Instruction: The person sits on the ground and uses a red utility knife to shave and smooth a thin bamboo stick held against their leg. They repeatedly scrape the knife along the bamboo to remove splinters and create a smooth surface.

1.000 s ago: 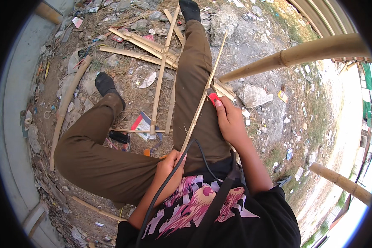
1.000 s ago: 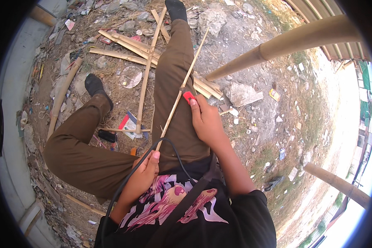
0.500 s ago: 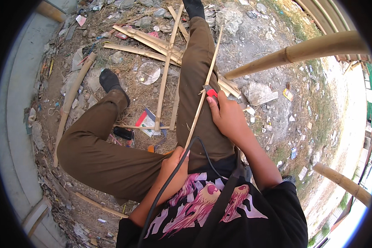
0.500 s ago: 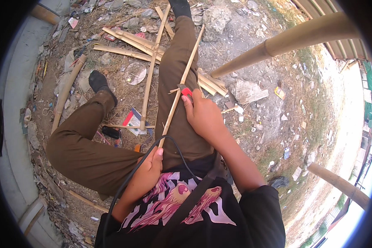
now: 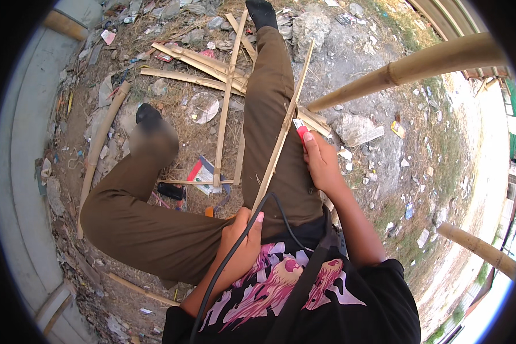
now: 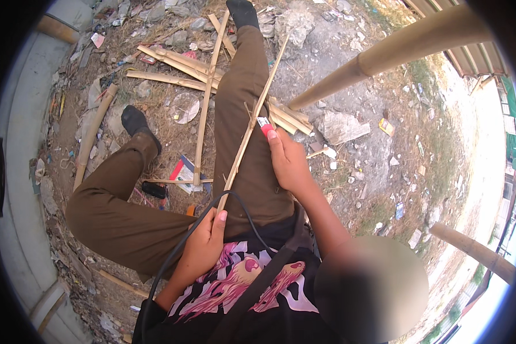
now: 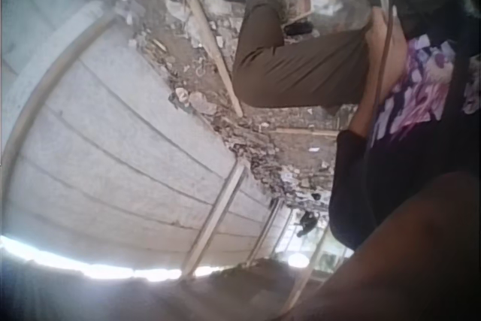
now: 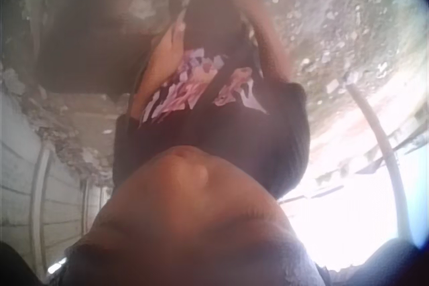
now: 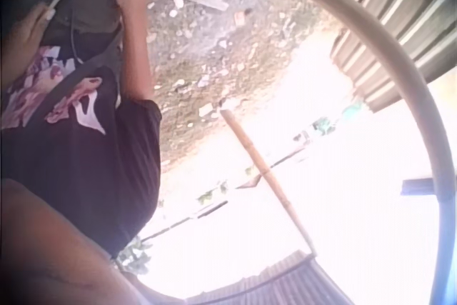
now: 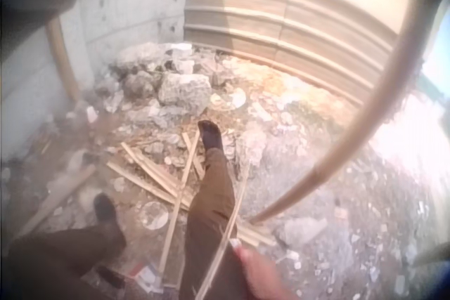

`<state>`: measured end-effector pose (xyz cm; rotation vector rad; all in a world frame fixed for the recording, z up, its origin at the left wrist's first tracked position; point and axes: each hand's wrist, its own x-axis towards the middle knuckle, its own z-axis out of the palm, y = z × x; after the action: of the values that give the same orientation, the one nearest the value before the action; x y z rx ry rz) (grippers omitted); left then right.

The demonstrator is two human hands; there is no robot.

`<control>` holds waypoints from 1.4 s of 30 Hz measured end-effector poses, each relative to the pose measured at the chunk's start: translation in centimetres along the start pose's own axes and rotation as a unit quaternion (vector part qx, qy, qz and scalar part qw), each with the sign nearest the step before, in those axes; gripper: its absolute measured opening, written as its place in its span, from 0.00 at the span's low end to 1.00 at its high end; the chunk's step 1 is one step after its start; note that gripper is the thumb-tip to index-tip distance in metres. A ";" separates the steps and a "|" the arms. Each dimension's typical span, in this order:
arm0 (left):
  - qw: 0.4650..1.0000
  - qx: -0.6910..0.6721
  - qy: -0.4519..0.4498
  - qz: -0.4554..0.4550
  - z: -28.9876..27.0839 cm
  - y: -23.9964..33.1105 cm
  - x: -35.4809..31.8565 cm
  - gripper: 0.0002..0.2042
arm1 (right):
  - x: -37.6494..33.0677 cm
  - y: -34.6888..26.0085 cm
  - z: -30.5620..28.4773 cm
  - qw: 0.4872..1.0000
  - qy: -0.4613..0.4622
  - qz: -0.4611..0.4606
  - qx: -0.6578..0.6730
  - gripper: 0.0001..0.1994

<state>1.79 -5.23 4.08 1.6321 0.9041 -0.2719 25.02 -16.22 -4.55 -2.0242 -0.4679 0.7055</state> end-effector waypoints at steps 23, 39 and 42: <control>1.000 -0.027 0.004 -0.003 -0.1 -0.7 0.2 0.22 | -0.5 -0.4 -1.7 0.953 -0.129 0.167 0.218 0.26; 0.906 -0.385 -0.111 -0.137 -0.7 -2.4 1.5 0.18 | -5.1 -5.1 0.0 0.976 -0.011 -0.174 -0.129 0.12; 0.917 -0.370 -0.100 -0.114 -0.2 -2.9 1.6 0.18 | -4.6 -6.2 0.2 0.981 -0.031 -0.167 -0.089 0.13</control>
<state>0.81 -4.43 1.03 0.7843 0.8930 -0.2126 21.03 -15.57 2.02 -2.0222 -0.9101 0.5343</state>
